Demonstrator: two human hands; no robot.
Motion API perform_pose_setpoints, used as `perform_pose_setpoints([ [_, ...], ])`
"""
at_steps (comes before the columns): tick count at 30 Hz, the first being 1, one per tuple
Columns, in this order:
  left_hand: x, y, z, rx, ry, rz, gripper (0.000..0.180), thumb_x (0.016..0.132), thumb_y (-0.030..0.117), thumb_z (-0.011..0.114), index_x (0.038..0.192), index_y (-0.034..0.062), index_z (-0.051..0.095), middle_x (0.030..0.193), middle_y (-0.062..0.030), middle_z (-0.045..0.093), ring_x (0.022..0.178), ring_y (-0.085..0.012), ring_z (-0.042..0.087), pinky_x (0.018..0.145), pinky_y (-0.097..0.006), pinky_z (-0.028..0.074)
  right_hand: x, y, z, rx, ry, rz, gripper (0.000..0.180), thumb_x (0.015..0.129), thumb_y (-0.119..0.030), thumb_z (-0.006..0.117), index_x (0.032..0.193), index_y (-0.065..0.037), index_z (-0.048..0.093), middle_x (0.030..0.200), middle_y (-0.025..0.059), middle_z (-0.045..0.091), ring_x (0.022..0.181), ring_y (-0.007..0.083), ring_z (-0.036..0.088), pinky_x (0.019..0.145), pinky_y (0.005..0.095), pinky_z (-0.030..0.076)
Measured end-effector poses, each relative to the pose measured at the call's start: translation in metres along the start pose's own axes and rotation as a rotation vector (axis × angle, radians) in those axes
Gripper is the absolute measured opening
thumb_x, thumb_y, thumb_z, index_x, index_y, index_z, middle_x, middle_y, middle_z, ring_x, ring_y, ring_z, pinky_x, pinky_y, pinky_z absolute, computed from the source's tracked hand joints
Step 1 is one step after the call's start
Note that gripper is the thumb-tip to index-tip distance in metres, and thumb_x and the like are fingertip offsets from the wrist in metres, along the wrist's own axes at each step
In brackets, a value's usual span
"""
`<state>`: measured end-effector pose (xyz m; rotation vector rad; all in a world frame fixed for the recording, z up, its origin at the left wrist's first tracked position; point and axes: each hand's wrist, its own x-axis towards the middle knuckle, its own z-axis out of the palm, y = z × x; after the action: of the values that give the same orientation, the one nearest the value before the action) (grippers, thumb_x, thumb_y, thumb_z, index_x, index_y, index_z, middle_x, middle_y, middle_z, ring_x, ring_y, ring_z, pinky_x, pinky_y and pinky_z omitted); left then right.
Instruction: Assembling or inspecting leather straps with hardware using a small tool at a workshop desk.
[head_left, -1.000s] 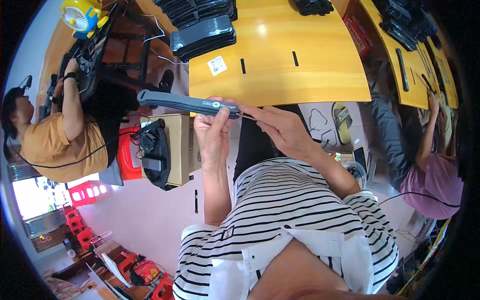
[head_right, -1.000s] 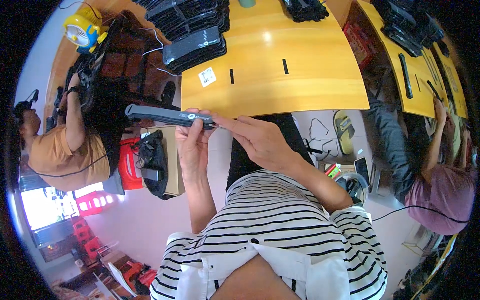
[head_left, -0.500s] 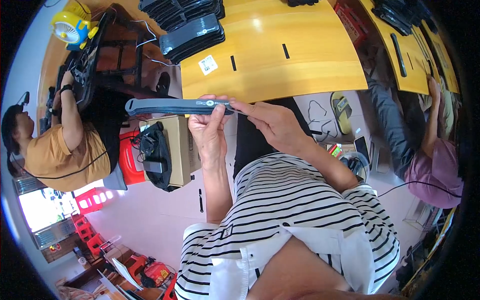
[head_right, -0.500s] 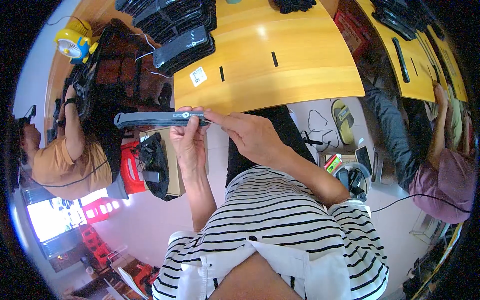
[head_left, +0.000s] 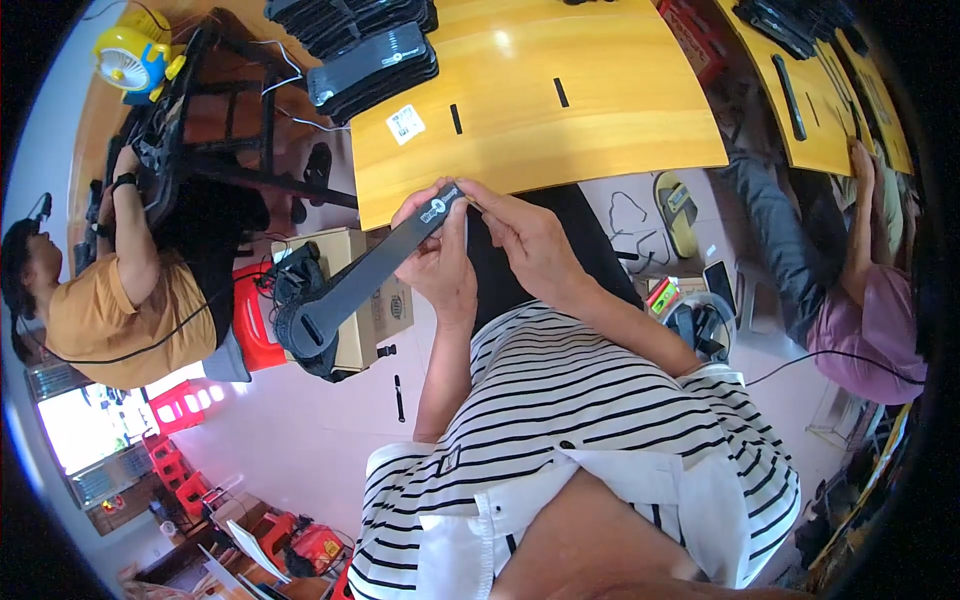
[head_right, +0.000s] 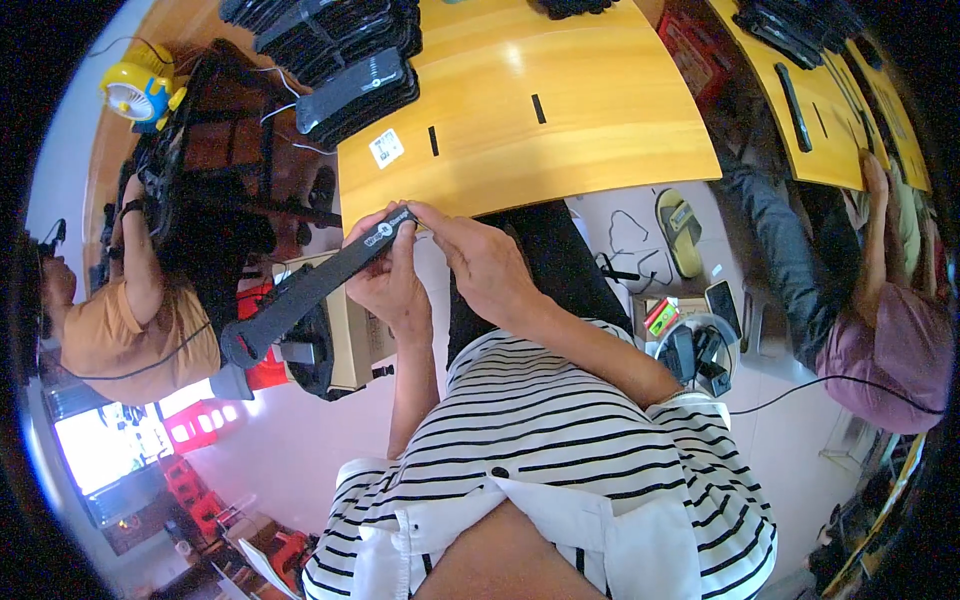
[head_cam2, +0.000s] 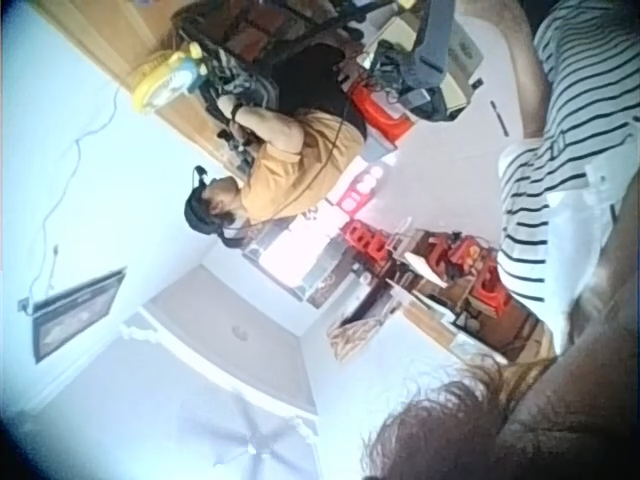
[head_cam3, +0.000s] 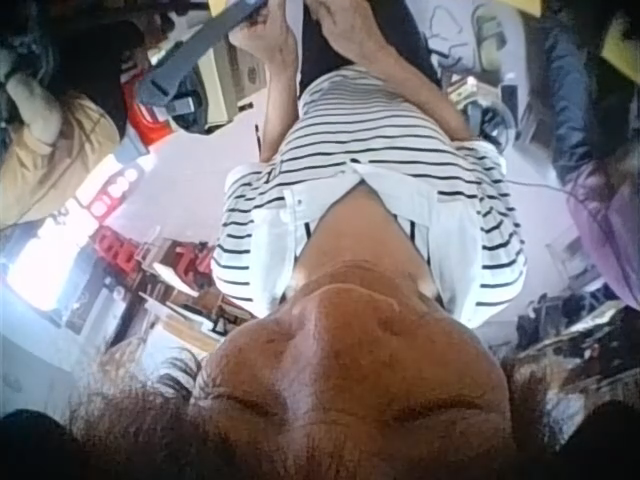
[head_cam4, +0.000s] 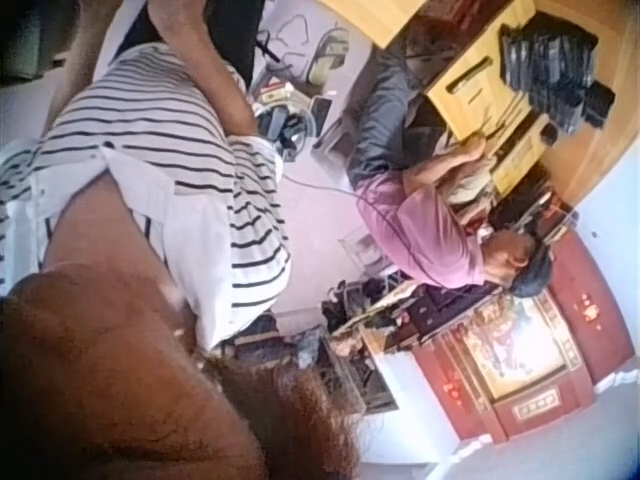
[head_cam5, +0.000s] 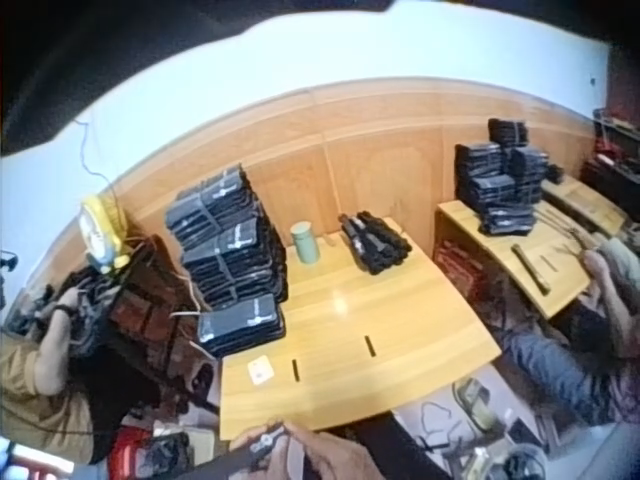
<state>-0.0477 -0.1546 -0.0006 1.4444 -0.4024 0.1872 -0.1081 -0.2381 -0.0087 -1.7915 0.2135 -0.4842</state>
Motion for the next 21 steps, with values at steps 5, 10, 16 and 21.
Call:
perform_pose_setpoints([
  [5,0.002,-0.004,-0.005,0.087,-0.002,-0.074,0.023,0.074,-0.006,0.066,0.094,-0.0029,0.056,0.086,-0.0057,0.062,0.064,-0.0006,0.05,0.053,-0.011,0.038,0.004,-0.001,-0.006,-0.243,-0.048,-0.078,0.043,0.081,-0.003,0.048,0.123,-0.009,0.047,0.081,0.0145,0.057,0.073,0.0297,0.058,0.062,0.0382,0.047],
  [10,-0.005,-0.014,-0.005,0.051,-0.005,-0.075,0.022,0.073,-0.007,0.065,0.094,-0.0038,0.057,0.087,-0.0065,0.06,0.075,-0.0077,0.054,0.064,-0.018,0.043,0.003,0.0,-0.001,-0.382,-0.063,-0.038,0.041,0.081,-0.003,0.047,0.121,-0.01,0.048,0.083,0.0143,0.058,0.075,0.0295,0.059,0.061,0.0381,0.048],
  [16,-0.002,-0.007,-0.004,0.303,-0.063,0.056,0.022,0.074,-0.006,0.064,0.095,-0.0048,0.057,0.087,-0.0076,0.059,0.082,-0.0118,0.056,0.074,-0.023,0.047,0.006,0.005,0.001,0.059,0.022,0.075,0.038,0.081,0.0,0.048,0.117,-0.007,0.053,0.078,0.018,0.057,0.072,0.0299,0.058,0.062,0.0347,0.047],
  [21,0.01,-0.013,-0.011,0.074,-0.155,-0.187,0.021,0.077,-0.004,0.062,0.097,-0.0033,0.056,0.087,-0.0068,0.06,0.077,-0.01,0.057,0.069,-0.022,0.049,0.01,0.013,-0.007,-0.046,-0.004,-0.038,0.039,0.086,0.003,0.044,0.122,-0.01,0.052,0.064,0.0029,0.043,0.057,0.0101,0.043,0.055,0.021,0.04],
])
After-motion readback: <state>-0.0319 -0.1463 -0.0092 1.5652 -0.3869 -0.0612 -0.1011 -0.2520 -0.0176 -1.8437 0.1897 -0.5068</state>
